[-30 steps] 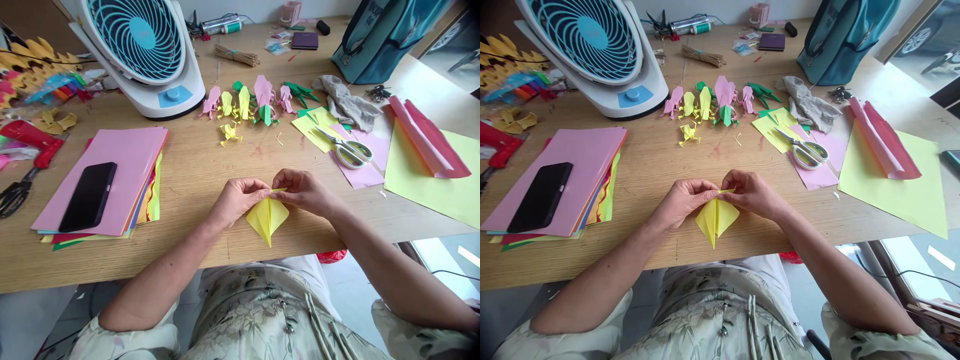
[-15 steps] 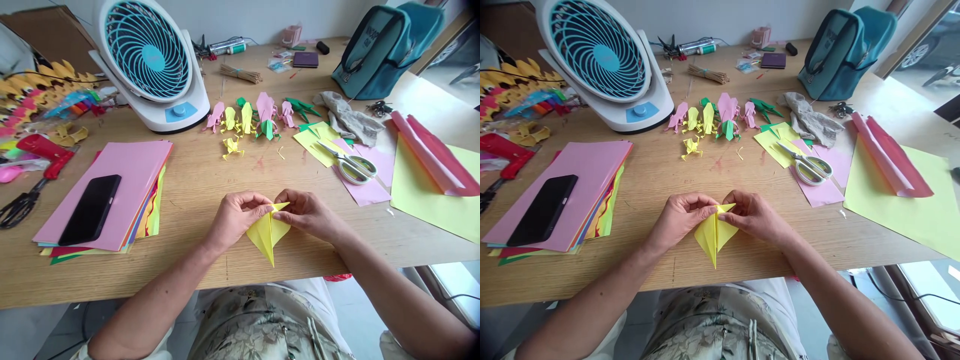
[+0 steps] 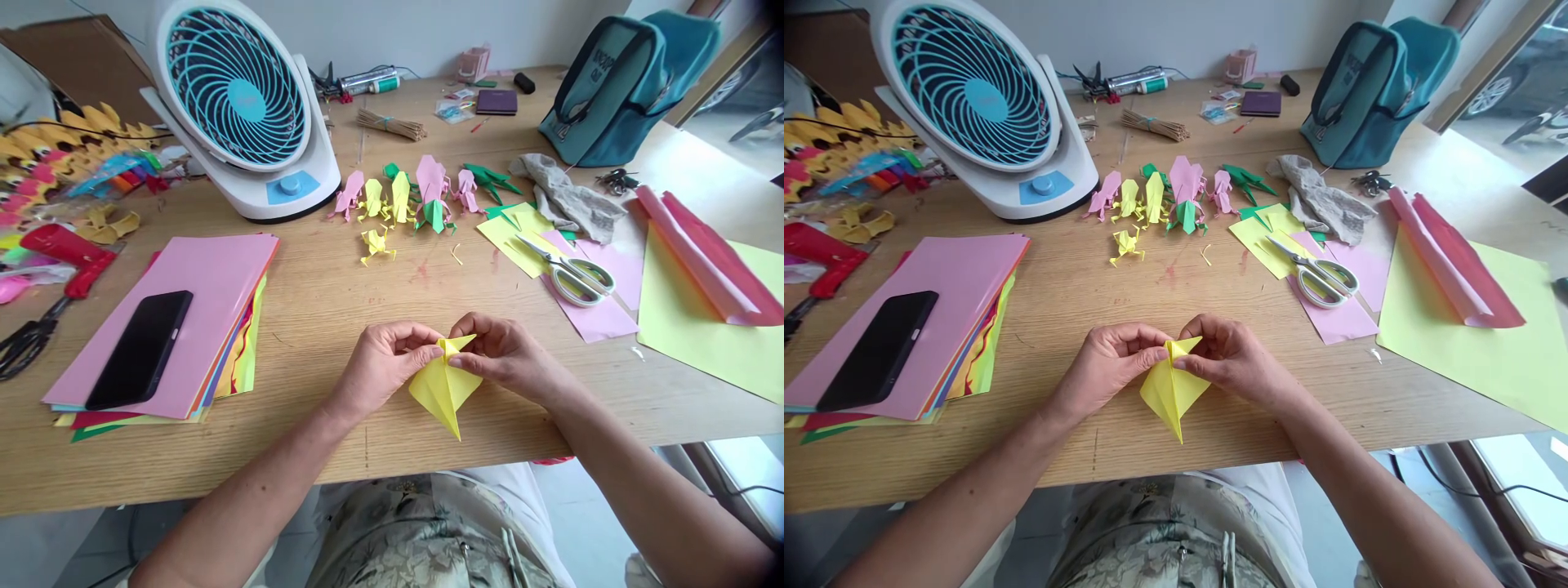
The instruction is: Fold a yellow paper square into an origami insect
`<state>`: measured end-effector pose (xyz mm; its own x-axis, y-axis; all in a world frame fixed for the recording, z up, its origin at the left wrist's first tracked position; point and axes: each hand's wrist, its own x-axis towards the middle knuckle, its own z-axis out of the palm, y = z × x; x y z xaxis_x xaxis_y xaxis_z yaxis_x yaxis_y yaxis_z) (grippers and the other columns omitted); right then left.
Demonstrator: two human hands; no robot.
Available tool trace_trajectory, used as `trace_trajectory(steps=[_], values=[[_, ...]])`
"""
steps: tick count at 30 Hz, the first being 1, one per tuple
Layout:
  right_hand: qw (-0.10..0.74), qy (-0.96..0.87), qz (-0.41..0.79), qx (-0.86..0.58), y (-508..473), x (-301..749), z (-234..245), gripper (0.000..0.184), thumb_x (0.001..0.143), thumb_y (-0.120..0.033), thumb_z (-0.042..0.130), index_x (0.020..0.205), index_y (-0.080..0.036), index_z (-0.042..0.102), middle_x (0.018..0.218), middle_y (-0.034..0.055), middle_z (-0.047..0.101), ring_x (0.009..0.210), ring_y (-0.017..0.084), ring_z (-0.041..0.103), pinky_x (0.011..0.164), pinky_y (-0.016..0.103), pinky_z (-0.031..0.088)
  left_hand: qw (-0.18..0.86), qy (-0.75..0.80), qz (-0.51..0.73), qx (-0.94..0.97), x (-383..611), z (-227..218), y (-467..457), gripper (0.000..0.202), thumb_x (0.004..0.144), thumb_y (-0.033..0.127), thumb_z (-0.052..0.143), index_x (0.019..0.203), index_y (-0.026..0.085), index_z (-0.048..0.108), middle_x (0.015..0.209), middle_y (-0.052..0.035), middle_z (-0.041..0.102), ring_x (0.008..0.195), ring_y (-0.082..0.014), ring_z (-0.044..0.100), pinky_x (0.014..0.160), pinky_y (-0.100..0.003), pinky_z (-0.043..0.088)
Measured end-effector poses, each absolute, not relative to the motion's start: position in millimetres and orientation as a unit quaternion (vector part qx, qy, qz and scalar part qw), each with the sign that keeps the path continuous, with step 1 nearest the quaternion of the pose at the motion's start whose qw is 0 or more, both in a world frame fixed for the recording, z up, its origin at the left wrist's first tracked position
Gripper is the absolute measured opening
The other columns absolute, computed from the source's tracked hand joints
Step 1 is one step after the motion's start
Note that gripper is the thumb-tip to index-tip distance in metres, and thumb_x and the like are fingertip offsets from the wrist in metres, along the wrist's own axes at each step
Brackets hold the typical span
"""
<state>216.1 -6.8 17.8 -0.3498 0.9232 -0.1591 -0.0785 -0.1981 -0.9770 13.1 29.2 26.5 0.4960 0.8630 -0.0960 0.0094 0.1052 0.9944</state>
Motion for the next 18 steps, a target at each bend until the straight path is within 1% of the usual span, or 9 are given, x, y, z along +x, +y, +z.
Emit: trace_trajectory(steps=[4,9,15,18], values=[[0.399,-0.521,0.626,-0.422,-6.7,215.4,22.9,0.027,0.087,-0.043,0.071,0.091,-0.018,0.062,0.073,-0.0004,0.060,0.063,0.011,0.054,0.055,0.022,0.040,0.593,0.370,0.357,0.620,13.9,29.5,27.6,0.010,0.082,0.023,0.074,0.087,0.016,0.077,0.082,-0.0033,0.075,0.072,-0.0113,0.066,0.066,-0.019,0.050],[0.401,-0.515,0.629,-0.421,-5.7,215.8,20.2,0.027,0.083,-0.041,0.075,0.090,-0.018,0.062,0.078,0.0012,0.063,0.067,0.012,0.056,0.058,0.024,0.042,0.519,0.352,0.383,0.678,14.4,35.1,25.1,0.008,0.084,0.016,0.071,0.088,0.016,0.078,0.085,-0.0053,0.074,0.080,-0.0137,0.067,0.073,-0.022,0.052],[0.413,-0.540,0.594,-0.430,-6.7,217.8,19.0,0.021,0.083,-0.035,0.076,0.088,-0.019,0.063,0.081,0.0015,0.063,0.073,0.014,0.056,0.064,0.027,0.043,0.500,0.322,0.400,0.698,14.1,35.5,23.2,0.010,0.085,0.014,0.070,0.091,0.016,0.078,0.092,-0.0069,0.075,0.086,-0.0151,0.069,0.078,-0.023,0.054],[0.415,-0.568,0.569,-0.427,-7.3,218.9,21.6,0.017,0.084,-0.032,0.075,0.088,-0.020,0.063,0.083,0.0008,0.062,0.075,0.014,0.055,0.068,0.029,0.043,0.500,0.316,0.410,0.694,14.8,35.4,21.4,0.010,0.084,0.013,0.071,0.092,0.016,0.077,0.092,-0.0069,0.074,0.087,-0.0148,0.070,0.077,-0.022,0.056]])
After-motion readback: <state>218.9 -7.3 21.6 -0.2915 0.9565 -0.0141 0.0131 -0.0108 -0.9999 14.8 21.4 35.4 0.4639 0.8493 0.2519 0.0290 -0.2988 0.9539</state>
